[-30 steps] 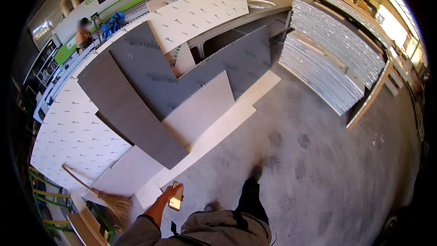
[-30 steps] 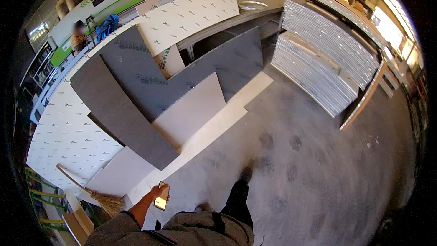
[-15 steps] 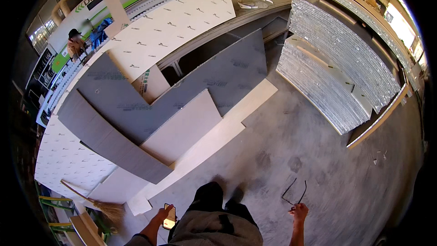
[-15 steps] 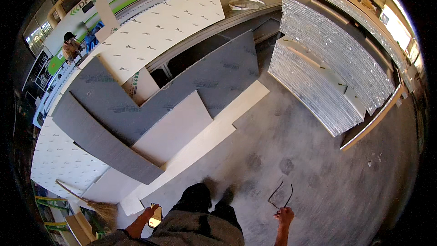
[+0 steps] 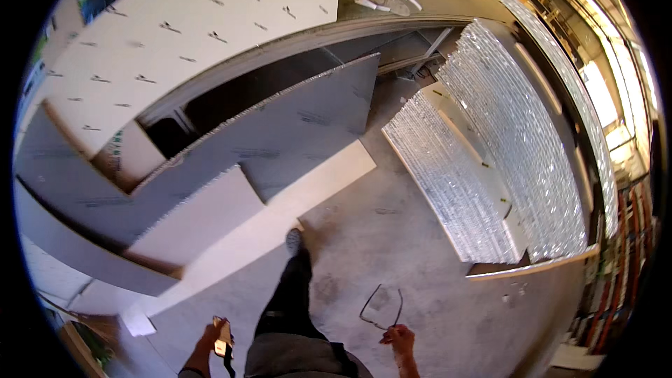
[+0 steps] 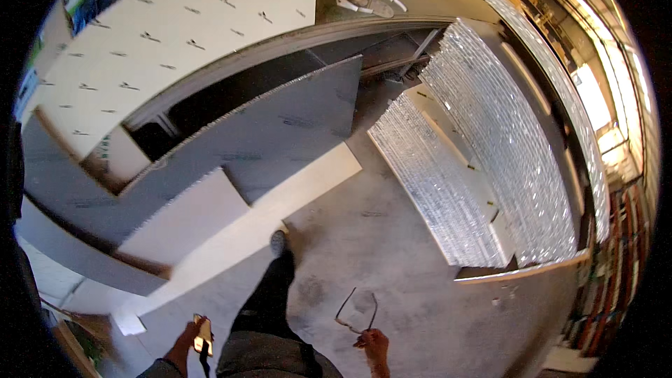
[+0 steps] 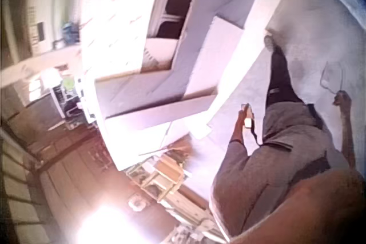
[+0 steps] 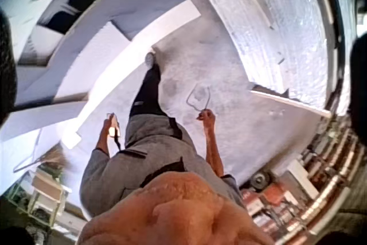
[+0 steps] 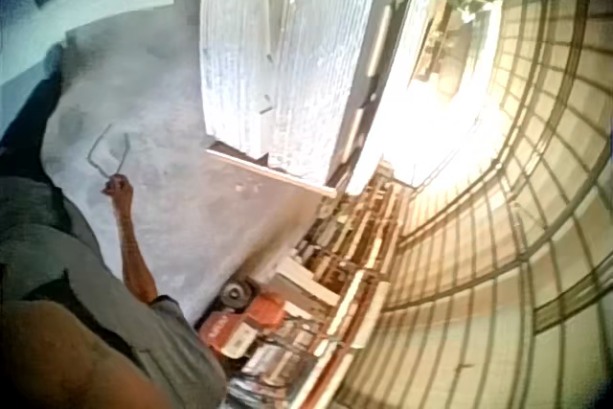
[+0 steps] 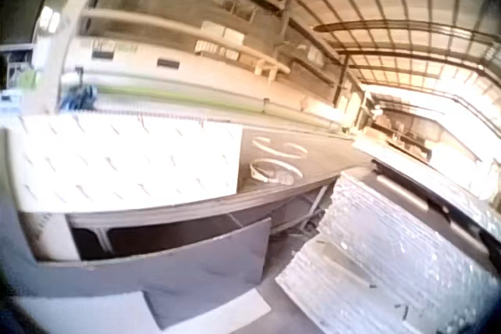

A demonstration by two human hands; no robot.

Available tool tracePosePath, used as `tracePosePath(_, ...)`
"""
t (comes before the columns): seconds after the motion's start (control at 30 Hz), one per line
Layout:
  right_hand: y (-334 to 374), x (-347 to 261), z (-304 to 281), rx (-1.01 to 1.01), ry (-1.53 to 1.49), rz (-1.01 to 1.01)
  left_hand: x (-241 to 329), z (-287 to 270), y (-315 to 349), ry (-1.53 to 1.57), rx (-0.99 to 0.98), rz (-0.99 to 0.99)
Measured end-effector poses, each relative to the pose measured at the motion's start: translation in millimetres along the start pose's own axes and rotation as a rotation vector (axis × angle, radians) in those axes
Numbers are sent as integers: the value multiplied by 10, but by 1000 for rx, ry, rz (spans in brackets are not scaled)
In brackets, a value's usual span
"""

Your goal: The person walks through a workshop carrying a smartphone and eyeglasses, then picks up a large rectangular panel from a stack. They place the panel on a workbench and wipe its surface with a cloth. The person then lifts the panel again and moves it to a different location.

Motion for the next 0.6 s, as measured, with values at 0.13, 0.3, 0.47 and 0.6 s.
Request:
tracePosePath(0.13,-432,-616,21,-35,66,78,1371,1039,-29,141,-6,97)
tracePosePath(0.3,-1170,-1741,716,-103,303,93,2578,1680,-56,190,-11,239)
tracePosePath(0.47,-1965,-2361,1467,-268,534,167,2532,1828,-233,406,231,195)
tracePosePath(0.6,-2640,-2621,1855,-444,712,121,1234,1699,-719,383,345,64)
Point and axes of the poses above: each hand's wrist, its own y-axis away from the middle knuckle, its own z-axis out of the palm, x = y × z, the point moved 10 cm from there along -y, towards the middle knuckle, and after that the axes turned 8 degrees about z, right-handed, at the moved point
